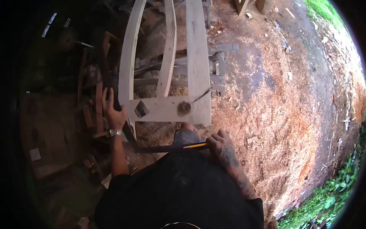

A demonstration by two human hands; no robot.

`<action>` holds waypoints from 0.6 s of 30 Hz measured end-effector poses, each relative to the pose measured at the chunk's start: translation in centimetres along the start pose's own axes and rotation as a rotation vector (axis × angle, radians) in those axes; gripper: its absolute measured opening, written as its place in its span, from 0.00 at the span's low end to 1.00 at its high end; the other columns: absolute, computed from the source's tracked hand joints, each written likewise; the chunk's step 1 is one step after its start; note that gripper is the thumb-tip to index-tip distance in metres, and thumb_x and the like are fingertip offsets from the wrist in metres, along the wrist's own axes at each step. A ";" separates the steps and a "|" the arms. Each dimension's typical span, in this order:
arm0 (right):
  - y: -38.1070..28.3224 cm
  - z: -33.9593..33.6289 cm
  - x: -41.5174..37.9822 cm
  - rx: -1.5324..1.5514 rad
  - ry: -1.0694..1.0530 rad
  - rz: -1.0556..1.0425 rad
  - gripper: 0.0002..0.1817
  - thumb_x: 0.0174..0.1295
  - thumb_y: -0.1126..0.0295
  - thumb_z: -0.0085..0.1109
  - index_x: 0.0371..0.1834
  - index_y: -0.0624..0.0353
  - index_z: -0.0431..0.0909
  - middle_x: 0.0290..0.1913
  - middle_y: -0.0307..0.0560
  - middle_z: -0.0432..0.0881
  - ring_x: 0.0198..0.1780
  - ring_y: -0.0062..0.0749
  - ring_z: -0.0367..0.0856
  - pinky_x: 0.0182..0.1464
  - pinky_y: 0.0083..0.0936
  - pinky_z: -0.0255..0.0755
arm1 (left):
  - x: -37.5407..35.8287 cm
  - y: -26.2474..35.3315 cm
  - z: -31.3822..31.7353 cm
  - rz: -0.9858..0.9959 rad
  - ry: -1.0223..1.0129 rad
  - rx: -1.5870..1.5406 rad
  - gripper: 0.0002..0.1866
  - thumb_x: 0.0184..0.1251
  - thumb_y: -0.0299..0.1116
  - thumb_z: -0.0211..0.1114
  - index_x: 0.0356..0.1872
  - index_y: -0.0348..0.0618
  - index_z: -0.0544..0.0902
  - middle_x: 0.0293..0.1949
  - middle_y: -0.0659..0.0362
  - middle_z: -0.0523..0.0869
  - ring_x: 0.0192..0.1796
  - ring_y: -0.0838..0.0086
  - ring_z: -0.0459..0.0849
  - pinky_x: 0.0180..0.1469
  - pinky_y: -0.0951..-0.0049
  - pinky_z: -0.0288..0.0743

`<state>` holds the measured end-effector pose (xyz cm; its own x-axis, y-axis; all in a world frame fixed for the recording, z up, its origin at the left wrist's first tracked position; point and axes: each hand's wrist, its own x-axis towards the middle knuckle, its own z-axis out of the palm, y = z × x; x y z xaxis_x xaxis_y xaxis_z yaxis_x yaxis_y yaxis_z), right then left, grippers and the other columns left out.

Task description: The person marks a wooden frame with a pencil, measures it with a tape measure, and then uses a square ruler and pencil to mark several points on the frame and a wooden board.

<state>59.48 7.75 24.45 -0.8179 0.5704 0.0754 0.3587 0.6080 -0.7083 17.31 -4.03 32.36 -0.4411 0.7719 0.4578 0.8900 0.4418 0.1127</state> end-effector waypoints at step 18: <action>10.4 -18.5 -1.8 -0.323 0.070 -0.212 0.13 0.42 0.68 0.69 0.30 0.53 0.75 0.29 0.42 0.72 0.36 0.41 0.75 0.41 0.36 0.70 | 11.4 22.0 12.7 -0.066 -0.073 -0.466 0.34 0.46 0.25 0.69 0.63 0.43 0.84 0.67 0.44 0.76 0.68 0.47 0.77 0.71 0.55 0.73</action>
<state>72.99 23.29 29.94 -0.8604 0.4431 0.2519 0.3173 0.8524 -0.4156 30.37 20.26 28.85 -0.4906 0.7867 0.3748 0.8091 0.2515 0.5311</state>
